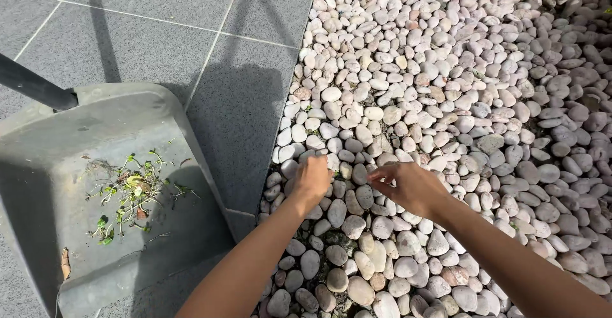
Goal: Picking up weeds and debris from a pebble-covered garden area and disposing of them in a trash can.
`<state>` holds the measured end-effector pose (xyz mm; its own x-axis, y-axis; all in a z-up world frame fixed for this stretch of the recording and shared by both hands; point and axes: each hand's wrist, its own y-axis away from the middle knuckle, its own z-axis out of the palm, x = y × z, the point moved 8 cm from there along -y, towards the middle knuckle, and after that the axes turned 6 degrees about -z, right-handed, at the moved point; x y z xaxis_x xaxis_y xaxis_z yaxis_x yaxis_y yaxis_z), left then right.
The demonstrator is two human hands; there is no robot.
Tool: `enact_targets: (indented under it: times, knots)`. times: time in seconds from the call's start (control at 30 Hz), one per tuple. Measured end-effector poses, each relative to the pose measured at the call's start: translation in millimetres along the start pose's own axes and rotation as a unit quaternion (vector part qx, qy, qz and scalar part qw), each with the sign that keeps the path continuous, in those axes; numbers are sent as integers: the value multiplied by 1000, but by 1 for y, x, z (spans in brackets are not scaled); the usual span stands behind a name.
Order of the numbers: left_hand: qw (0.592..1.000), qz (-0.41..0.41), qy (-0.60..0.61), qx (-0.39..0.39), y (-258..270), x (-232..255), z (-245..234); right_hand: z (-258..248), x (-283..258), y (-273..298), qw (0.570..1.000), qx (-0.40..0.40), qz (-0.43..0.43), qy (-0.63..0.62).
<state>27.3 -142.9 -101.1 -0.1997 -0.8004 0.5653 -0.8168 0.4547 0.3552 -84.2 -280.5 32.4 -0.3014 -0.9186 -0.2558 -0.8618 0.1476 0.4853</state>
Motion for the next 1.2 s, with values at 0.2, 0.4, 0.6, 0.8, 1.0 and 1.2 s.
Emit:
enact_targets:
  times: [0.2,0.4,0.6,0.8,1.0,1.2]
  knots:
    - [994,81,-20,72,10,6,-12,18,7,-4,999,0,-10,-44]
    - [991,121,-15,56,6,0,-14,19,2,-3,998,14,-36,-42]
    - [964,260,-3,51,34,45,-44,16,13,2,998,35,-42,-43]
    - [959,279,-49,-7,24,47,-42,15,17,7,997,39,-45,-41]
    - [872,375,-314,-9,0,31,14,16,19,8,998,26,-33,-38]
    - [819,424,-380,-75,6,34,12,15,19,11,999,25,-31,-27]
